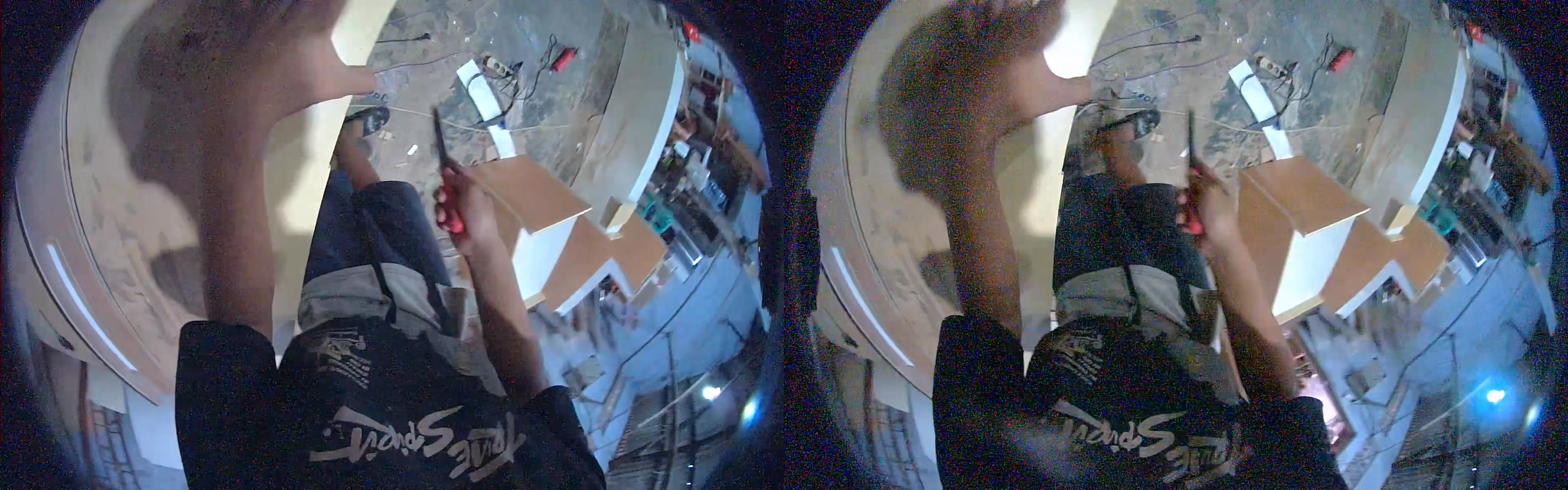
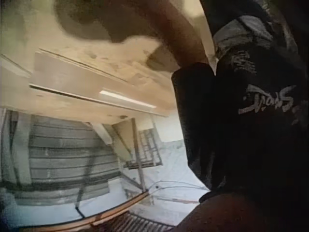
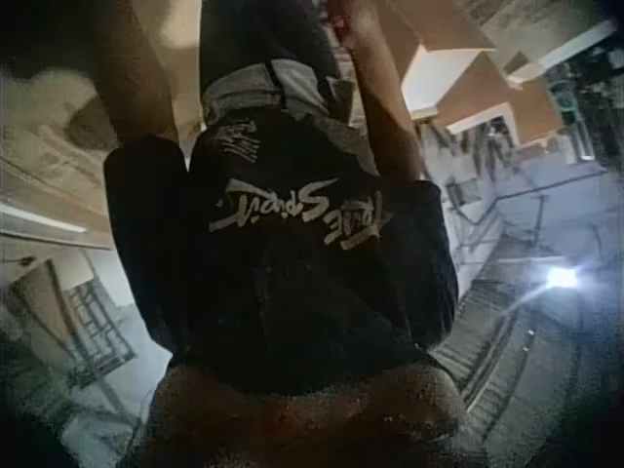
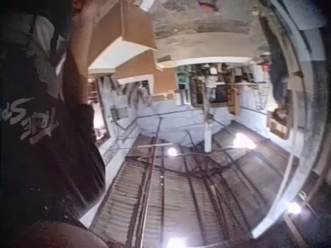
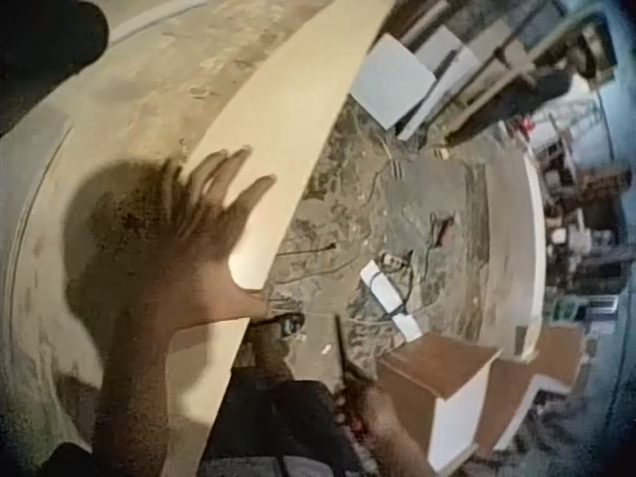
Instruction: The person trims the excess material from the edge of a curved wooden board using a utility knife.
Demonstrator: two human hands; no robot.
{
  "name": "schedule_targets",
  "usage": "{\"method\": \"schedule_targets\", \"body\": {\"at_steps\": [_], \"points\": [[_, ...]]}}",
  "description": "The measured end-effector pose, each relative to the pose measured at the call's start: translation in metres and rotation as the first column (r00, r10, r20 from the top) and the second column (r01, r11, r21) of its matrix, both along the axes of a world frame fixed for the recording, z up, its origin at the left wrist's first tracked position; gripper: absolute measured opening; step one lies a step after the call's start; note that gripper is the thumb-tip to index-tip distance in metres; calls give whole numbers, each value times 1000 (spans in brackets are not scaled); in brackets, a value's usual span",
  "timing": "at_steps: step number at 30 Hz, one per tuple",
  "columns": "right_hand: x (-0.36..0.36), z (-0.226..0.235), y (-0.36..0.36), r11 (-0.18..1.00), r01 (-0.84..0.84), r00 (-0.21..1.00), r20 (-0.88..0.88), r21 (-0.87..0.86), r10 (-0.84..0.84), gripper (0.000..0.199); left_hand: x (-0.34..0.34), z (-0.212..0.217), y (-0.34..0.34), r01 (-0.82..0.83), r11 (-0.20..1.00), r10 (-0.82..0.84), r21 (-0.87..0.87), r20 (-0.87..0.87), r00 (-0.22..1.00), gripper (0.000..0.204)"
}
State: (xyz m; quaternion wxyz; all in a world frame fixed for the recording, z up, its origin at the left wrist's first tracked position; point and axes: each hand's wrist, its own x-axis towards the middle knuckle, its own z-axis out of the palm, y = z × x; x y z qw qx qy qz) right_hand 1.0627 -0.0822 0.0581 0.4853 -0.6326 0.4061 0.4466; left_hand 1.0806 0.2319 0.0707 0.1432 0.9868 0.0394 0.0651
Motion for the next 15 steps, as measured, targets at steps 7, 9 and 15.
{"method": "schedule_targets", "body": {"at_steps": [7,9,15], "points": [[-32,-34,-132,975,193,977,112,-114,-180,16,10,20,-26,-30,960,97,278,-234,967,128],[-36,-36,-140,976,194,973,145,-103,-178,19,11,24,-30,-24,969,97,247,-286,953,128],[-33,-32,-116,970,241,969,65,-26,-239,15,-9,19,-31,101,970,-44,223,-245,969,103]]}}
